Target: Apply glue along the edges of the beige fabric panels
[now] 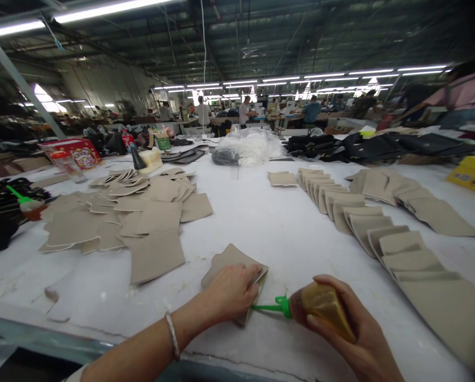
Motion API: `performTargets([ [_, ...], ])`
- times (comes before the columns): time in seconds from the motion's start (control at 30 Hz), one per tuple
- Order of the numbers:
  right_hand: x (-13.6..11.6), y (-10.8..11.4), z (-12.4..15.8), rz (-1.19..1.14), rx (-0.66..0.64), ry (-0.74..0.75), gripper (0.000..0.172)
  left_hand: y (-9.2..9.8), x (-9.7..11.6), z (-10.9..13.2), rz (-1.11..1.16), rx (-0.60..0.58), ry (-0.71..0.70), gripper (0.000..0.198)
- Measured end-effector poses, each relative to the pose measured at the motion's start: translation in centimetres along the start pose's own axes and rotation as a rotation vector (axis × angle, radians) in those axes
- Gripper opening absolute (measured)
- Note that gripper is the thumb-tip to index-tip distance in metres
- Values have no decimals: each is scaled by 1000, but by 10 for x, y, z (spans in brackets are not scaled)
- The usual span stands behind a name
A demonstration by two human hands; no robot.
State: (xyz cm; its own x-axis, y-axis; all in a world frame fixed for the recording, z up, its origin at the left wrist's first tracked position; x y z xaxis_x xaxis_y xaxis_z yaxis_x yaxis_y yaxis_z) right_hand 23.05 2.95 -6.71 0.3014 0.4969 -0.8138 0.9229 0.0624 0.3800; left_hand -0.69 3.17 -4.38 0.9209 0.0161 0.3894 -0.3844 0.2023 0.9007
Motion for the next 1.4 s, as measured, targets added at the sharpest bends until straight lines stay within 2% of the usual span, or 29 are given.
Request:
performTargets([
  [0.07,-4,-3,2,0,58,-43,47,-1,0,0,-5,-2,4,46],
  [0.23,-13,-10,8,-84,43,-78,44,-2,0,1,-23,6,6,46],
  [0.37,-13,-6,10,-33,83,-90,44,-2,1,1,-51,3,22,46],
  [0.57,-10,-10,12,-121,45,-62,45,0,2,2,-65,-12,33,46],
  [0.83,4,2,-1,52,94,23,44,-2,2,0,-44,-19,26,45],
  [1.0,8,-4,8,-70,-48,-6,46,-2,1,-2,-27,-31,32,46],
  [1.2,5,1,-3,33,90,-26,46,0,1,-2,-19,-40,30,46],
  [1.4,7,-5,-1,-48,48,21,43,-1,1,-3,13,-54,15,48],
])
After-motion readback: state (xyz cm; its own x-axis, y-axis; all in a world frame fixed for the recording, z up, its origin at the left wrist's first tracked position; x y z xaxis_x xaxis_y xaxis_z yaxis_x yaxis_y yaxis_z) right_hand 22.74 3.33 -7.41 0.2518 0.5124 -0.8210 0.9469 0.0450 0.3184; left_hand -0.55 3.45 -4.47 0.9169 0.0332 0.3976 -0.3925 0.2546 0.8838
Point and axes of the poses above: each hand's wrist, its own z-axis away from the middle knuckle, its own y-axis out of the back of the hand, x = y × z, the point moved 2 cm from there along -z, towards the middle knuckle, and after that the axes turned 13 degrees about y, right-handed, at the moved point
